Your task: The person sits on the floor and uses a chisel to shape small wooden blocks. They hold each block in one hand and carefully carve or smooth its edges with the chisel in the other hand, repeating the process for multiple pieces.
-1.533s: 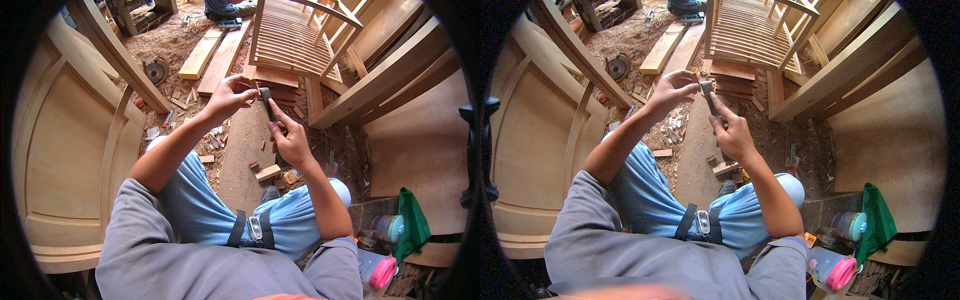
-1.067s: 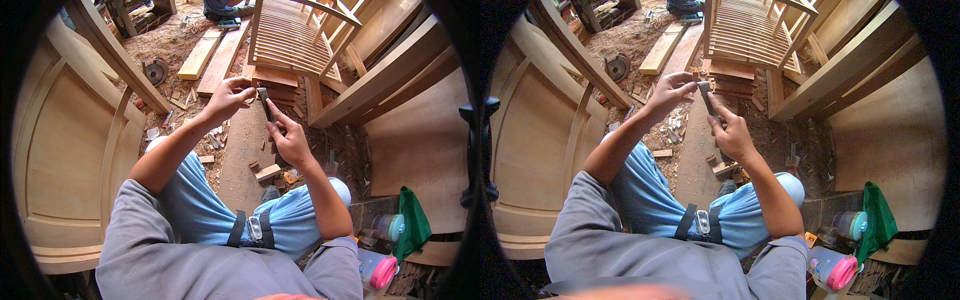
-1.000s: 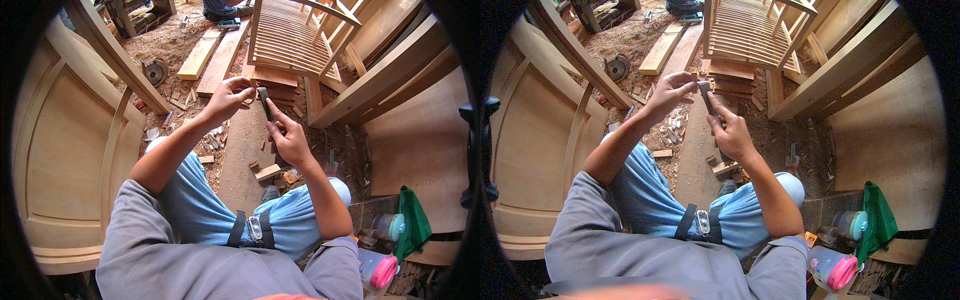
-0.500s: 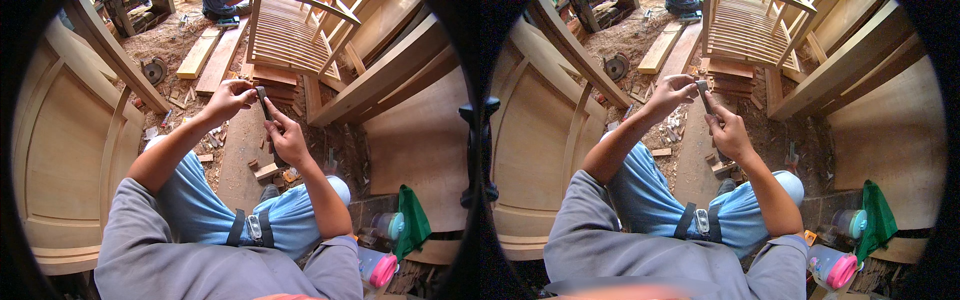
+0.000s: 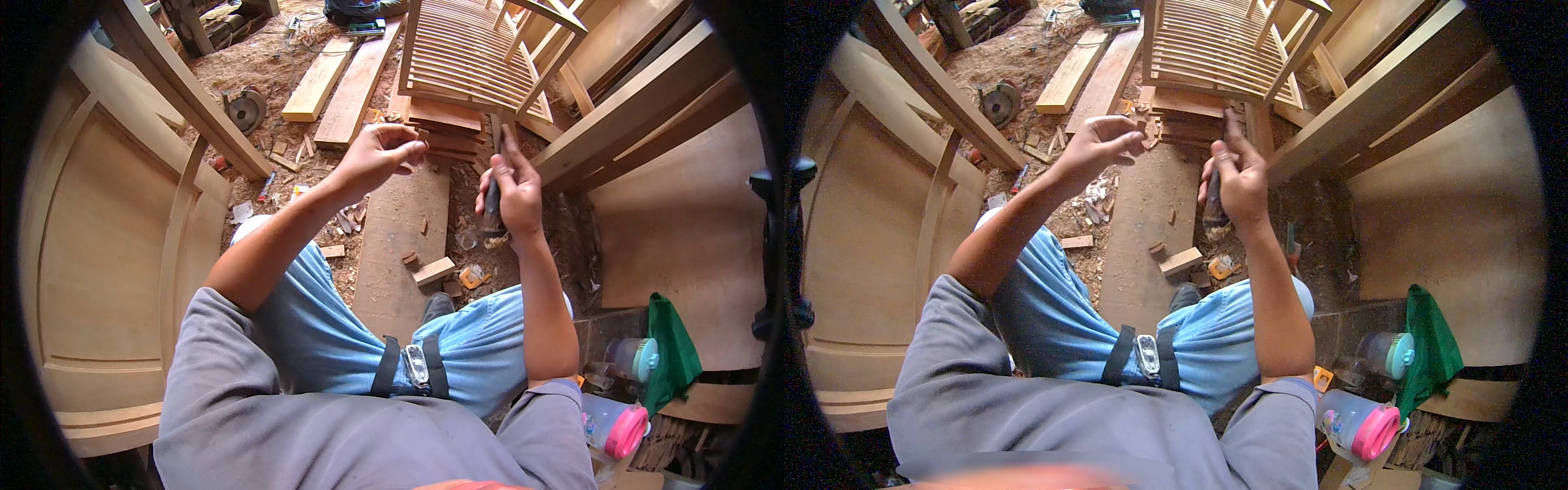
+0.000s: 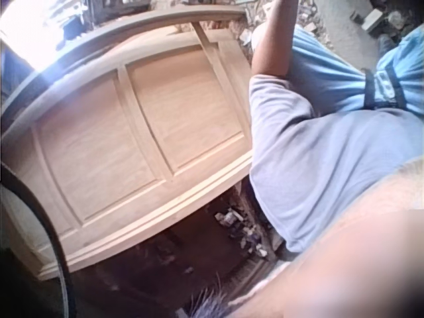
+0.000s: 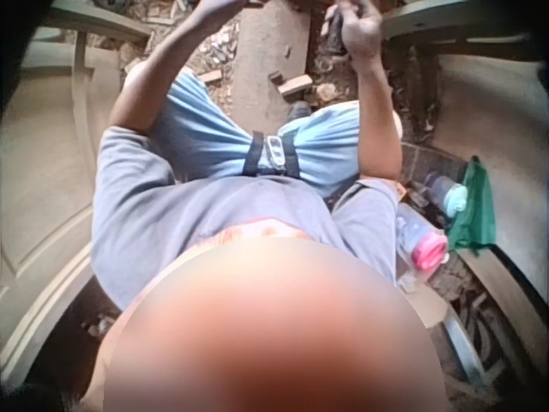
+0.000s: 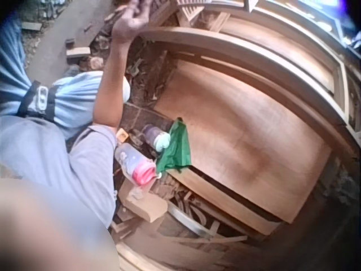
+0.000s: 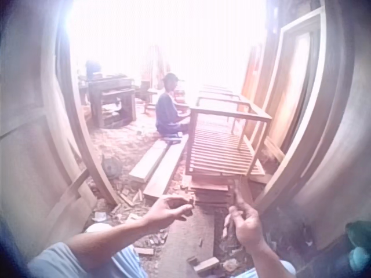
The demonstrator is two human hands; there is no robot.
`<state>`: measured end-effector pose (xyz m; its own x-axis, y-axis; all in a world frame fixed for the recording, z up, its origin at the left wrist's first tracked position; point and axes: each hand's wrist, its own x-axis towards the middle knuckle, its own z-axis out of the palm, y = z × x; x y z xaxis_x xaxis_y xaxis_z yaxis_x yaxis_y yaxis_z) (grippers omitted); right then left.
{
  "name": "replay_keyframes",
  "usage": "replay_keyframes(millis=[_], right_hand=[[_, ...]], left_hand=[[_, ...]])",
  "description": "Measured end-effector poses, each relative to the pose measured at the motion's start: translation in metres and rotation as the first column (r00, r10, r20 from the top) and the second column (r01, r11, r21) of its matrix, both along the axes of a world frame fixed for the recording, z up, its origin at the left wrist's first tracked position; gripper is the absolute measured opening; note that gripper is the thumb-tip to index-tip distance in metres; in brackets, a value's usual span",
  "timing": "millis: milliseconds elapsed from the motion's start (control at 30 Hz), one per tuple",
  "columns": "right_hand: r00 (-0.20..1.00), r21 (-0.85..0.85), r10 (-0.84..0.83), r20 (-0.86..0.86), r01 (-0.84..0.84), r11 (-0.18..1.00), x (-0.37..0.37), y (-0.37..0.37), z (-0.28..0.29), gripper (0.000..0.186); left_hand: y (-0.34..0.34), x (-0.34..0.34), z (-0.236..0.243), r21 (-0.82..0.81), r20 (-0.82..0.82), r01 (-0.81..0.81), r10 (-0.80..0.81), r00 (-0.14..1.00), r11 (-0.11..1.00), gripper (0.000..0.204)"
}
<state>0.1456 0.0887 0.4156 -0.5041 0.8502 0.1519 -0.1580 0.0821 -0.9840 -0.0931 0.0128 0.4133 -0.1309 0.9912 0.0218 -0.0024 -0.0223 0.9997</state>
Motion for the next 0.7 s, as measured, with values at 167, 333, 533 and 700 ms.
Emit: replay_keyframes(millis=[167, 333, 533, 700], right_hand=[[0.954, -0.001, 0.255, 0.158, -0.258, 0.966, -0.017, -0.026, -0.013, 0.057], [0.917, 0.018, 0.242, 0.316, -0.261, 0.965, -0.021, -0.035, -0.008, 0.057], [0.947, 0.052, 0.178, 0.267, -0.199, 0.979, -0.03, -0.044, -0.015, 0.054], [0.985, 0.04, 0.115, 0.128, -0.121, 0.992, -0.051, -0.05, -0.021, 0.054]], left_hand=[[0.007, -0.014, 0.004, -0.01, 0.034, -0.057, 0.057, 0.998, 0.998, 0.021], [0.007, -0.01, 0.0, -0.004, -0.07, -0.072, 0.071, 0.995, 0.997, 0.021], [0.01, -0.015, 0.006, 0.059, -0.154, -0.037, 0.046, 0.987, 0.998, 0.02], [0.02, -0.021, 0.014, 0.074, -0.222, -0.036, 0.052, 0.974, 0.997, 0.029]])
